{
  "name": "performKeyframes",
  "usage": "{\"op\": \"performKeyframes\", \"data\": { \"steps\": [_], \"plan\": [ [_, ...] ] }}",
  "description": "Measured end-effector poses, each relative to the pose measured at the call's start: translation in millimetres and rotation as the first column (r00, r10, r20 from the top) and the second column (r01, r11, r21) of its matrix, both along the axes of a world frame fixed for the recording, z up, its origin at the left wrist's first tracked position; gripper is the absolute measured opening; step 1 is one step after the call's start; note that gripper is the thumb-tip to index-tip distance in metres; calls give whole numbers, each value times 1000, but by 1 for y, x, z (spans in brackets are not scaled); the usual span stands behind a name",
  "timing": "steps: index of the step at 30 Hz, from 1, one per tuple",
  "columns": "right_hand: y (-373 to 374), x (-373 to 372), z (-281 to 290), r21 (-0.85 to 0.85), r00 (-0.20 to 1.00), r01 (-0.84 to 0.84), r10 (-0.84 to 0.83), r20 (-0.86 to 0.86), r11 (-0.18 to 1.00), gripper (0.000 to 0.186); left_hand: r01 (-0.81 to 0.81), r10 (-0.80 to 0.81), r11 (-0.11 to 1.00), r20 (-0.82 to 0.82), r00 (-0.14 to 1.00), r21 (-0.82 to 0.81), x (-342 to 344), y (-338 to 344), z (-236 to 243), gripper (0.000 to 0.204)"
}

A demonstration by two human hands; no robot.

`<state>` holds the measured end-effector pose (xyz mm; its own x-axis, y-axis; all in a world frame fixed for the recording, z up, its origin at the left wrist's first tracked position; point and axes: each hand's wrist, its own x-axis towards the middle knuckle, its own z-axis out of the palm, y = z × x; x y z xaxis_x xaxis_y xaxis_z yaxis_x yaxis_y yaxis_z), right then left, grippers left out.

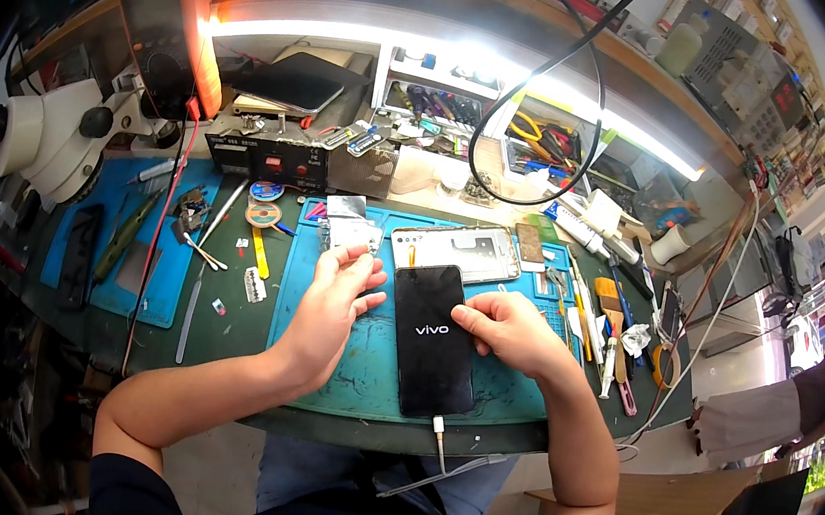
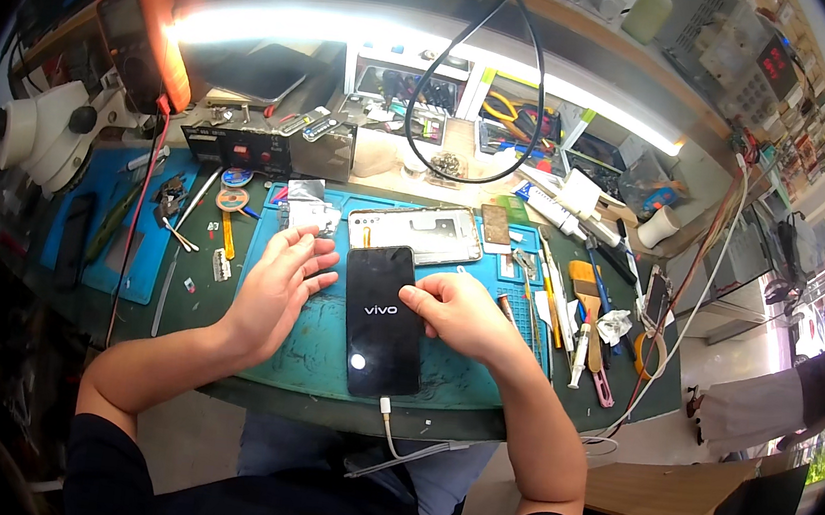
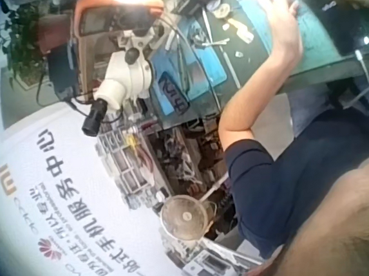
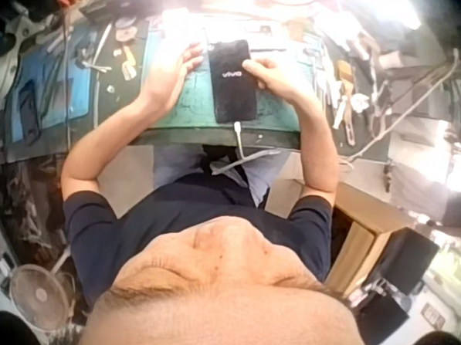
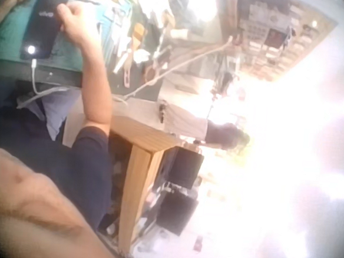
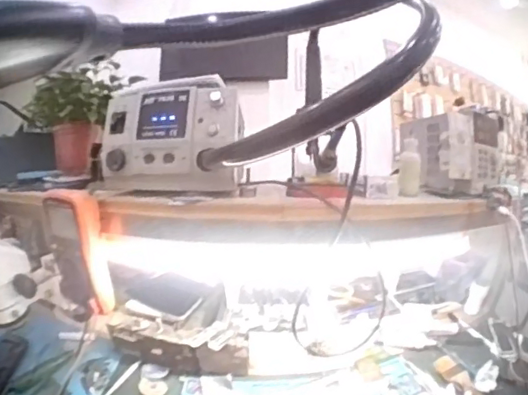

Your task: The person disassembles a Vivo smartphone, removes the back cover, and detaches internal components. They use a screwdriver to remove screws and a spudger to disconnect cables. The person then reassembles the phone, reconnects the battery and screen, and secures the back cover.

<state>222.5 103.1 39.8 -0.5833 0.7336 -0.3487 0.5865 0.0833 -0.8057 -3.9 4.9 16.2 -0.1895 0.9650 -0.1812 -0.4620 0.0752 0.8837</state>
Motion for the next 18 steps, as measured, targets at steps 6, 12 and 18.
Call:
{"op": "performKeyframes", "data": {
  "steps": [6,12,18],
  "plan": [
    [-1,-2,2,128,990,8,-26,142,992,42,0,4,999,-104,995,35,0,-1,-5,45],
    [-6,-1,6,452,964,81,-185,193,888,45,-55,75,989,-143,987,136,-3,1,-4,41],
    [3,4,12,751,914,395,-308,-264,529,39,-61,176,892,-221,959,447,-14,12,-7,30]
  ]
}}
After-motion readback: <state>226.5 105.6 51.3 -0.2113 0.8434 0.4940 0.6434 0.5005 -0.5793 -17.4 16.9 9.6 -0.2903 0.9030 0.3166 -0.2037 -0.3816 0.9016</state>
